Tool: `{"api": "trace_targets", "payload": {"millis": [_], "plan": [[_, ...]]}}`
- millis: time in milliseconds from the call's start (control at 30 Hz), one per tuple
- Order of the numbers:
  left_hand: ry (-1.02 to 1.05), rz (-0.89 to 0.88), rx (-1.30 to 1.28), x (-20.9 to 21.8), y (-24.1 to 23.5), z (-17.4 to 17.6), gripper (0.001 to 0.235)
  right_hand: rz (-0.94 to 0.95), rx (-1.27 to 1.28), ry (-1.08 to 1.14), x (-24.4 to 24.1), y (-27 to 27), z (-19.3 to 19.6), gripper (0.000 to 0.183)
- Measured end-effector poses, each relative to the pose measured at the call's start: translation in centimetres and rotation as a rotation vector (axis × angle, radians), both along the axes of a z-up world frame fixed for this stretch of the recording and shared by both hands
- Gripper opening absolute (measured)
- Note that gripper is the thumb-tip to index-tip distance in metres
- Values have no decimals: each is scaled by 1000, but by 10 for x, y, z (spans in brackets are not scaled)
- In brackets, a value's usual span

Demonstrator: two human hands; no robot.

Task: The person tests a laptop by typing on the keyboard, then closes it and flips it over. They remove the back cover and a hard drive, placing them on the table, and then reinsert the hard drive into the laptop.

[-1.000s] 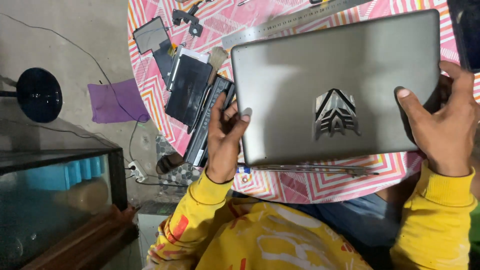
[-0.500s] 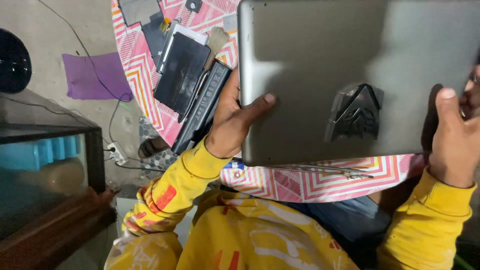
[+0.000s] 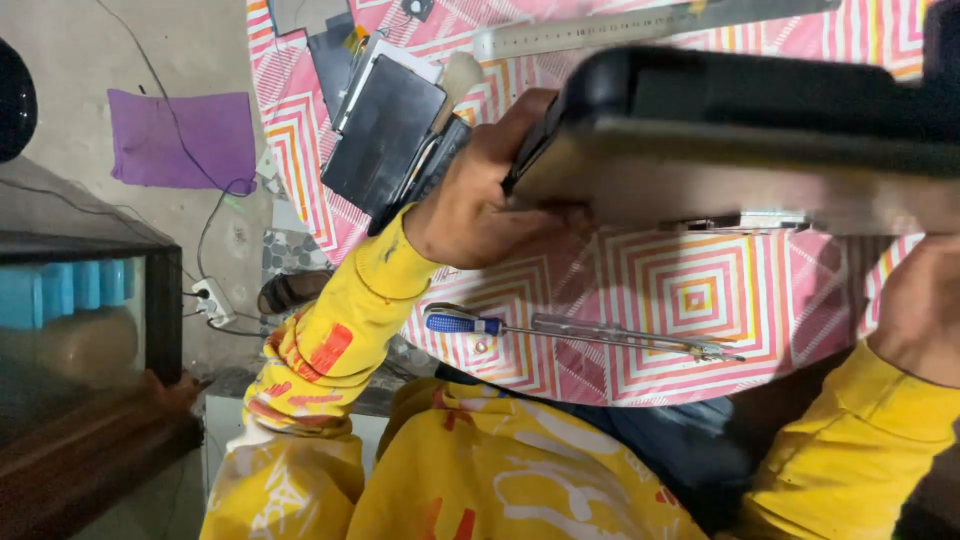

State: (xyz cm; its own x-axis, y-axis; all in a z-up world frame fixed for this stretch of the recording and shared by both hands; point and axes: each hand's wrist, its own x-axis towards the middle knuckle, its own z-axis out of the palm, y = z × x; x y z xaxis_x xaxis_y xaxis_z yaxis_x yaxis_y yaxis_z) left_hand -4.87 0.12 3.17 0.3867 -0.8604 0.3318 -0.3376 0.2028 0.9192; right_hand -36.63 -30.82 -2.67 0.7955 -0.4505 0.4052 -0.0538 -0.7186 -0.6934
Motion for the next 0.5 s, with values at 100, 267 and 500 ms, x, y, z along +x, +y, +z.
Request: {"api": "trace_targets", "payload": {"millis": [100,267,500], "plan": [[-133,-209,-134,-1,4,18,42,-52,173,-110,0,12,1,36],[-130,-306,-158,-1,8,22,36,-135,397,-305,-1,31,3,40],[-343,-243,32,-6,27,20,45,-83,896,-531,-18,41,-2,47]]}}
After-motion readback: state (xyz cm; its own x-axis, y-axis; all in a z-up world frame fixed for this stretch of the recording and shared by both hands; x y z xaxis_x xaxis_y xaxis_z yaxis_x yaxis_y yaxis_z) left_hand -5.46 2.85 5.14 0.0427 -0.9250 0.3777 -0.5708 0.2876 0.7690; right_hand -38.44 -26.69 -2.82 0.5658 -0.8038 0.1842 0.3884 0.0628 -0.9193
